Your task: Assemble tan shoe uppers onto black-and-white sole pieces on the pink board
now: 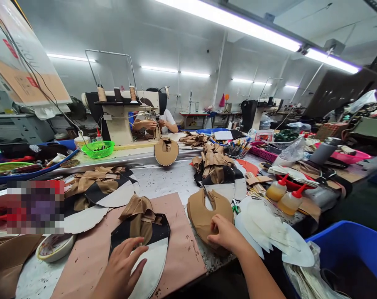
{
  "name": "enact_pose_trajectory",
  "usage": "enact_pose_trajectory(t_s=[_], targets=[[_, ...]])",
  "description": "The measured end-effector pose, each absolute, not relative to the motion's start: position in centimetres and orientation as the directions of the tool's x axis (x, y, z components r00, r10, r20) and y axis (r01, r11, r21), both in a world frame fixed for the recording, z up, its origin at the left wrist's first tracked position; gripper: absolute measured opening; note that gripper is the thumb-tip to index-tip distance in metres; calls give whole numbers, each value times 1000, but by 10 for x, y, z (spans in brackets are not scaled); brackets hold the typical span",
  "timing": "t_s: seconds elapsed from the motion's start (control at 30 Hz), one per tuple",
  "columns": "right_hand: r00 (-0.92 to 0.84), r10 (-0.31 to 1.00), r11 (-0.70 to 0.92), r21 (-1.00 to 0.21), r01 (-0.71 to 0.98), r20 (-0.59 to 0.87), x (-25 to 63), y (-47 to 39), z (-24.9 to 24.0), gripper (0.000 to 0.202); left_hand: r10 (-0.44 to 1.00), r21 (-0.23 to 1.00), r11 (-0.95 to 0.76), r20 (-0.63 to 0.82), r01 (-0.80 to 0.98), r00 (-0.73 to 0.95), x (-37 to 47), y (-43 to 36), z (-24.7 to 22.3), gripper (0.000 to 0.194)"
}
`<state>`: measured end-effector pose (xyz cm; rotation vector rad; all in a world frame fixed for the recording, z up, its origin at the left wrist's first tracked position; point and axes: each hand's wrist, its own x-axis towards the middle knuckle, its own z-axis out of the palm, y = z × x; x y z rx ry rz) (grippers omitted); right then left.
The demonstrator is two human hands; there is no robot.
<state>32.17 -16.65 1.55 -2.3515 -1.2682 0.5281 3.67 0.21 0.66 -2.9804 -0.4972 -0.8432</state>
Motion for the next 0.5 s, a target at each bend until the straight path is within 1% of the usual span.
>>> enact_pose_trajectory(t_s=[0.03, 0.13, 0.17, 0.2, 0.3, 0.33, 0.37, 0.4, 0.43, 0.47, 0.5], targets=[[500, 856, -488, -521, 700, -130, 321, -166, 16, 20, 284, 99, -958, 473, 270, 834, 52, -3, 14, 18], [462, 881, -456, -435, 777, -100, 320, -166, 16, 26, 205, 151, -975, 313, 164, 927, 97, -22, 30, 19], [454, 886, -448, -425, 787, -93, 321, -166, 15, 26, 170, 169, -977, 262, 128, 950, 111, -29, 33, 19], [452, 887, -445, -437, 782, -93, 323, -166, 15, 25, 134, 190, -977, 214, 94, 967, 123, -35, 34, 19], [457, 884, -436, -536, 723, -102, 333, -168, 12, 22, 34, 277, -961, 91, 7, 995, 150, -50, 34, 22], [456, 884, -427, -566, 705, -99, 337, -169, 11, 21, 13, 337, -941, 56, -6, 998, 156, -54, 32, 23], [454, 886, -415, -595, 688, -94, 340, -169, 11, 19, 28, 448, -894, 25, 14, 999, 162, -57, 30, 24], [450, 889, -401, -624, 671, -87, 343, -170, 10, 16, 73, 588, -806, -9, 65, 997, 168, -59, 28, 24], [447, 891, -386, -654, 651, -81, 346, -170, 10, 11, 138, 722, -679, -52, 133, 989, 174, -60, 25, 25], [450, 890, -376, -682, 627, -78, 347, -170, 10, 5, 208, 824, -529, -107, 204, 972, 179, -61, 22, 24], [462, 884, -373, -706, 602, -73, 348, -171, 10, 3, 269, 885, -381, -171, 267, 948, 185, -62, 19, 23]])
